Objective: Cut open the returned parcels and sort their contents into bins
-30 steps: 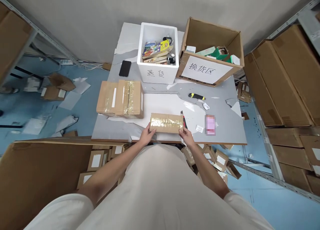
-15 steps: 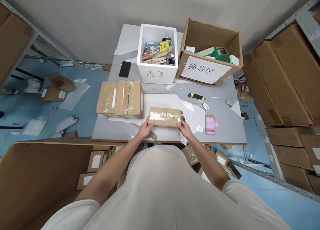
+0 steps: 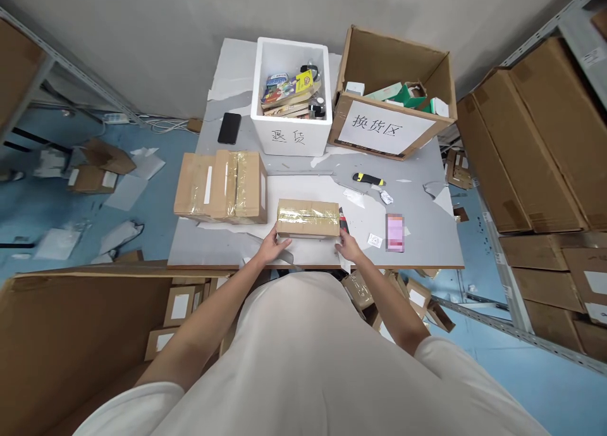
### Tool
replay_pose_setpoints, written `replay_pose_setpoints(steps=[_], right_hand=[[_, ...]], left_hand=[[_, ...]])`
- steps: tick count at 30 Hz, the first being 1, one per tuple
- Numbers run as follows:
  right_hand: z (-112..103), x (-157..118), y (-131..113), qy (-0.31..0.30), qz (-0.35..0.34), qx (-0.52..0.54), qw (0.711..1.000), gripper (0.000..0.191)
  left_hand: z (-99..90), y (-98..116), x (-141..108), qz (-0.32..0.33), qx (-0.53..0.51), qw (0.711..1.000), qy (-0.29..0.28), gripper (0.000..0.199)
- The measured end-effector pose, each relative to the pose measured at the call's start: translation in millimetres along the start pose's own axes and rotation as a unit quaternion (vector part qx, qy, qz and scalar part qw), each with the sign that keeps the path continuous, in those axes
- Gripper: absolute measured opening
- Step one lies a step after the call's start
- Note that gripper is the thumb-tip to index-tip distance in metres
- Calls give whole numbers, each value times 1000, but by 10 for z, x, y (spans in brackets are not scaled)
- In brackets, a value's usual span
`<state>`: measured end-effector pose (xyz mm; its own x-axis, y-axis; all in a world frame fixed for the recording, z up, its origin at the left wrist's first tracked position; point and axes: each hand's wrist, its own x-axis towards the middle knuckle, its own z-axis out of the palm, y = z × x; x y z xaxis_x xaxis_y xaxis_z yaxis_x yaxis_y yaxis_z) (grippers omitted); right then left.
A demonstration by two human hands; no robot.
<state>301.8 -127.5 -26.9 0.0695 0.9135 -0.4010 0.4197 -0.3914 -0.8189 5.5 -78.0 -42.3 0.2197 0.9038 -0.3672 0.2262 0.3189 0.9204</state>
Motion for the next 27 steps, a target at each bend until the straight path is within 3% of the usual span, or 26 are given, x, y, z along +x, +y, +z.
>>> replay_pose_setpoints(steps=[2,6,8,13,19,23,27], right_hand=[[62,7,-50,-4,-18,-28,999,54],[9,82,-196,41,-46,-68,996,36],[-42,144,-269,66,-28,-108,992,35],[-30,267,-337,87,20,-142,986,41],[15,256,-260,92,30,-111,989,45],[32,148,-111,96,39,-29,994,43],[112,8,83,26,26,22,999,50]], left_hand=[[-22,0,20,16,9,1000,5,73],[-126,99,141,41,89,993,69,58],[-162,138,220,44,127,987,92,56],[-132,87,318,14,136,987,79,56],[-95,2,304,-12,91,991,94,56],[-161,-186,246,-48,11,994,93,54],[-233,-417,109,-52,-8,998,40,67]])
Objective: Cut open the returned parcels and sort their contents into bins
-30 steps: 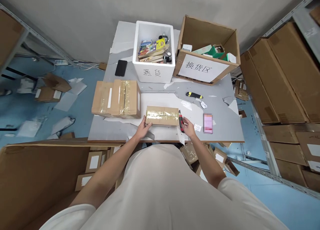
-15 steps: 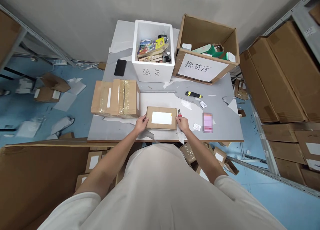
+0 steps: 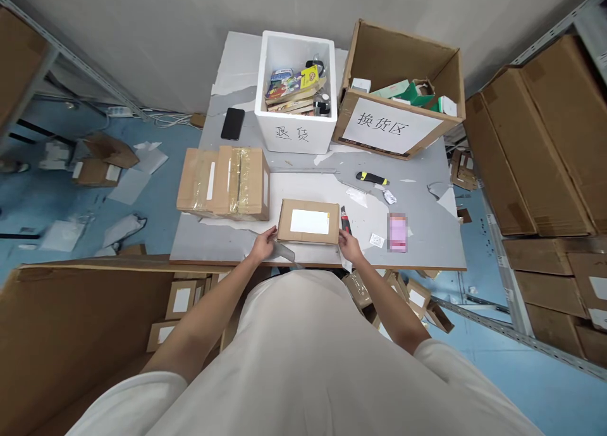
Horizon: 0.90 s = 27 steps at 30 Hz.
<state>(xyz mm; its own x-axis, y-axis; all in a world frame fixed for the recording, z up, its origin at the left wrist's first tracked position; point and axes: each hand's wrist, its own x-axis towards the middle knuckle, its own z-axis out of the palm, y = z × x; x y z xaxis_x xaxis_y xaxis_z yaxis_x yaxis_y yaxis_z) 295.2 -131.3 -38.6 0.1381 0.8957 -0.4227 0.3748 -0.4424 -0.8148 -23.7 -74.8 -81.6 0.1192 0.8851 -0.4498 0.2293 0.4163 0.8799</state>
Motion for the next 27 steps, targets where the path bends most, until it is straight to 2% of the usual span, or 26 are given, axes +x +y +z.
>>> replay_pose_setpoints(steps=[2,6,9,12,16,20,23,27], right_hand=[[55,-40,63,-29,12,13,999,57],[155,-57,94,-25,36,54,998,59],[168,-53,86,-27,18,57,998,55],[102,-44,38,-27,-13,23,999,48],[-41,24,-156,2,-67,-47,997,40],[-125,177,-414,42,-76,-123,989,43],[-140,295,-544,38,-54,-135,989,49],[-139,379,-605,39,-8,-144,989,50]], left_hand=[[-2,-53,-57,8,-1,1000,-30,73],[59,-13,-125,7,-12,998,-61,79],[73,70,-152,8,-3,998,-65,78],[25,196,-193,43,56,995,-64,68],[-46,476,-231,88,175,981,-9,51],[-16,763,-158,98,273,956,54,50],[33,874,-53,85,282,952,80,53],[48,882,50,83,260,957,98,52]])
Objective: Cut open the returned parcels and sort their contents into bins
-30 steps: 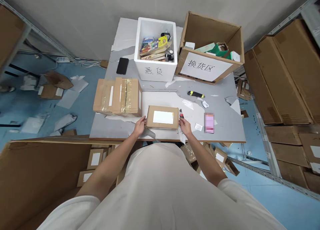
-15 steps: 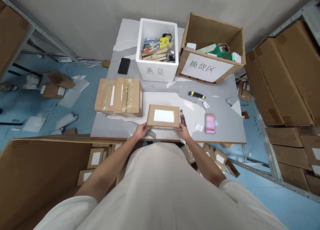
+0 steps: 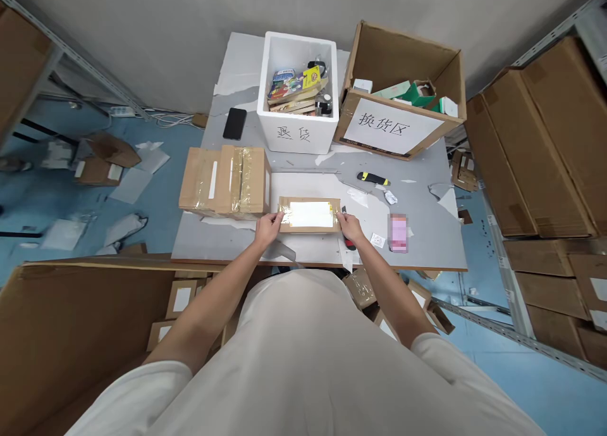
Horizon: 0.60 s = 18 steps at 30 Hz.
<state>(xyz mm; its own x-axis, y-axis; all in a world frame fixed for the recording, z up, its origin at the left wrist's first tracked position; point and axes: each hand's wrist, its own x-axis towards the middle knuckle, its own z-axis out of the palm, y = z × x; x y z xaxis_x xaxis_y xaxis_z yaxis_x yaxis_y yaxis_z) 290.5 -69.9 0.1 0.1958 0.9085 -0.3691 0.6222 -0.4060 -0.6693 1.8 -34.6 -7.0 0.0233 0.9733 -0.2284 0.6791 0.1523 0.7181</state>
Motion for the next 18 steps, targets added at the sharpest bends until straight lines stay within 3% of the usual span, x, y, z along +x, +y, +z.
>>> replay_pose_setpoints(steps=[7,12,18], right_hand=[[45,18,92,1,21,61,998,53],[141,-41,328,-21,33,198,980,46],[279,-191,497,-88,-26,172,981,51]], left_hand=[[64,-153,41,-35,-105,994,-9,50],[172,-396,-38,-104,-283,953,-29,50],[311,-569,-228,-34,-262,958,-108,57]])
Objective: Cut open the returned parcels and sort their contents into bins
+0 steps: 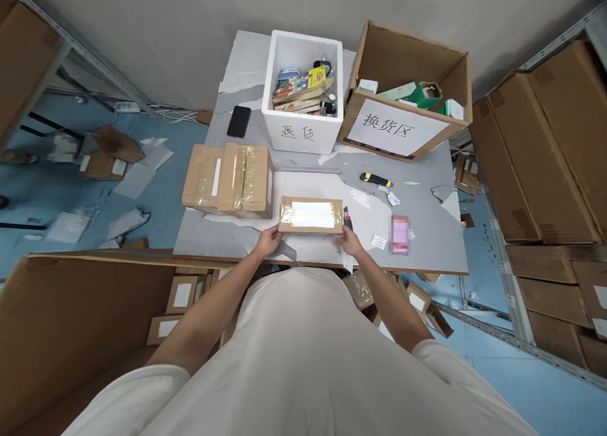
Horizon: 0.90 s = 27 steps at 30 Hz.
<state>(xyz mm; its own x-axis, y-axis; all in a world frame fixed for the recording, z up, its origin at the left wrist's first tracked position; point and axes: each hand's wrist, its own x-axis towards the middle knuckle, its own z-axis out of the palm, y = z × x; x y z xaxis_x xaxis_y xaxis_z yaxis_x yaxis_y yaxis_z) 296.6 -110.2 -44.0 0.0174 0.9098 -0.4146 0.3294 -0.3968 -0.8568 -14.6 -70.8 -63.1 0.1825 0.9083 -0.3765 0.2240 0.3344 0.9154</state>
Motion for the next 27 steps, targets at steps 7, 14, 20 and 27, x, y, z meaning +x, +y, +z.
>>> replay_pose_setpoints(steps=[7,14,20,27], right_hand=[[-76,47,-186,56,-21,-88,994,27],[-17,138,-203,81,13,-133,988,34],[14,80,-61,73,27,-94,992,34],[102,-99,88,21,28,-54,998,48]], left_hand=[[-59,251,70,50,128,988,70,44],[-69,253,316,20,166,982,90,37],[-71,49,241,-4,104,992,75,45],[-62,-180,46,-24,46,998,35,48]])
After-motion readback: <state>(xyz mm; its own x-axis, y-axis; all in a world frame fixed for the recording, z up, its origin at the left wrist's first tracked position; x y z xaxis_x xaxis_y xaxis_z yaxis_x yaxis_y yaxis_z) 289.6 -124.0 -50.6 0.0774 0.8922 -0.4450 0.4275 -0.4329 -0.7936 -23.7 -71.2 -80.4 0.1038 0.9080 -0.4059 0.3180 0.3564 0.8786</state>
